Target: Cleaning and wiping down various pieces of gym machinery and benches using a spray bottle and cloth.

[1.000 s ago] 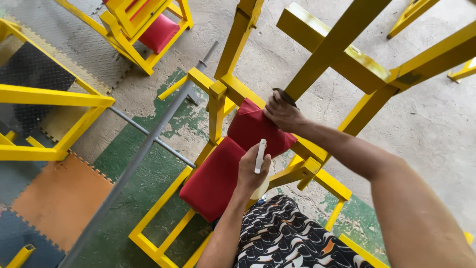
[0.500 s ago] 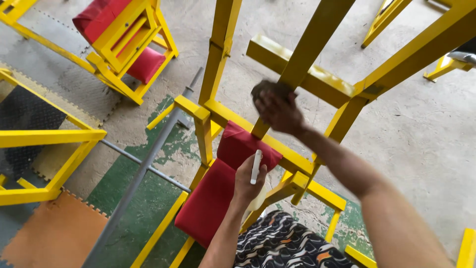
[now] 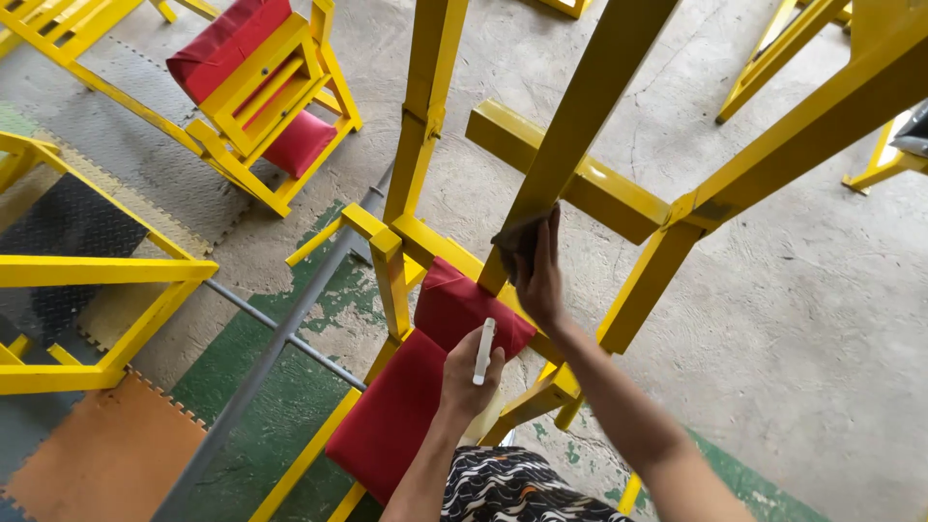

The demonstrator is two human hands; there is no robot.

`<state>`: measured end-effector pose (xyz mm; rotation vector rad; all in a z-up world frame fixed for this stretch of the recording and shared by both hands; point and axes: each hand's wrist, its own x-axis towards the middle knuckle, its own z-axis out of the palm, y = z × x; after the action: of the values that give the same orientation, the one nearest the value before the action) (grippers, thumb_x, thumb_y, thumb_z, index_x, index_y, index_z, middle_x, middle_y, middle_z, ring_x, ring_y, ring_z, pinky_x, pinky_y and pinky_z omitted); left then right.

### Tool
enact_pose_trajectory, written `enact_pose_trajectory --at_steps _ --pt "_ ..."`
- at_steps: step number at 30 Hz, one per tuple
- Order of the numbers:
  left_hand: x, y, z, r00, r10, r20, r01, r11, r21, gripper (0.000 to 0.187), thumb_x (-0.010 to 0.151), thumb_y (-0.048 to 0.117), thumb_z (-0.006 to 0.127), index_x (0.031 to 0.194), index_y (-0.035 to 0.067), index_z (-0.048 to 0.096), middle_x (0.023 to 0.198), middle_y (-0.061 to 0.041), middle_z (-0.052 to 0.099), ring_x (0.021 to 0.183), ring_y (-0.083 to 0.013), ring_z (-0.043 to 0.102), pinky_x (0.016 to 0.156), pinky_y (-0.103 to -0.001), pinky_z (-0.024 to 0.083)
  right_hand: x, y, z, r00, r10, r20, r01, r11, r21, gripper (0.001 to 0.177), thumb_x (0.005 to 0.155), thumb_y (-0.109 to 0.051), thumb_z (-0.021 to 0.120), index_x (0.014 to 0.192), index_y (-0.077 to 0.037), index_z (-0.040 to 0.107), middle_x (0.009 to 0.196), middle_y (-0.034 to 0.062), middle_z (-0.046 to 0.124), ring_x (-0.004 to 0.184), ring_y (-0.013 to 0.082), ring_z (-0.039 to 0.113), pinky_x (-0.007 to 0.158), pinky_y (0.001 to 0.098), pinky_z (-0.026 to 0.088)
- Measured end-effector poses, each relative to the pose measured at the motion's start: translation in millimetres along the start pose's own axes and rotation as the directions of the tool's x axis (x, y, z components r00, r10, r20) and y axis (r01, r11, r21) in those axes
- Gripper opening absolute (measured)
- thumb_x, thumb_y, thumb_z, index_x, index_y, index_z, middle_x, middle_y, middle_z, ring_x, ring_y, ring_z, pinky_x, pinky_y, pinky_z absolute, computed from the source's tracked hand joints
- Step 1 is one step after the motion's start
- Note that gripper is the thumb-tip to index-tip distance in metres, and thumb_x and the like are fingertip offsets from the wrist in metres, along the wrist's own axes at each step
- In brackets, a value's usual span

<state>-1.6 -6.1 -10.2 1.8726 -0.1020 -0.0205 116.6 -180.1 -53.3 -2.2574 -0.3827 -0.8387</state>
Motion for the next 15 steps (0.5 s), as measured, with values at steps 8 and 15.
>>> enact_pose_trajectory --at_steps 8,15 --pt "4.9 -3.9 17.6 0.988 0.153 -0.033 -0.149 0.983 0.103 0.037 0.089 0.015 0.067 0.124 0.002 0.064 0.108 -0.02 0.071 0.099 -0.0395 0.071 0.083 -0.042 0.058 -61.3 17.3 55.4 0.648 0.692 0.318 -0.577 0.174 0.798 0.072 0.104 -0.001 0.049 0.168 -0.017 0.021 0.117 0.0212 0.059 0.077 0.0213 0.061 0.06 0.0309 0.054" --pt "6.4 20.1 30.2 0.999 0.047 -0.01 -0.046 0.996 0.081 0.029 0.087 0.015 0.066 0.114 0.003 0.065 0.095 -0.019 0.07 0.088 -0.0384 0.071 0.075 -0.043 0.058 22.0 -32.2 -5.1 0.669 0.714 0.206 -0.588 0.338 0.735 0.07 0.101 0.003 0.05 0.164 -0.017 0.028 0.106 0.0091 0.069 0.066 0.0102 0.059 0.052 0.0259 0.049"
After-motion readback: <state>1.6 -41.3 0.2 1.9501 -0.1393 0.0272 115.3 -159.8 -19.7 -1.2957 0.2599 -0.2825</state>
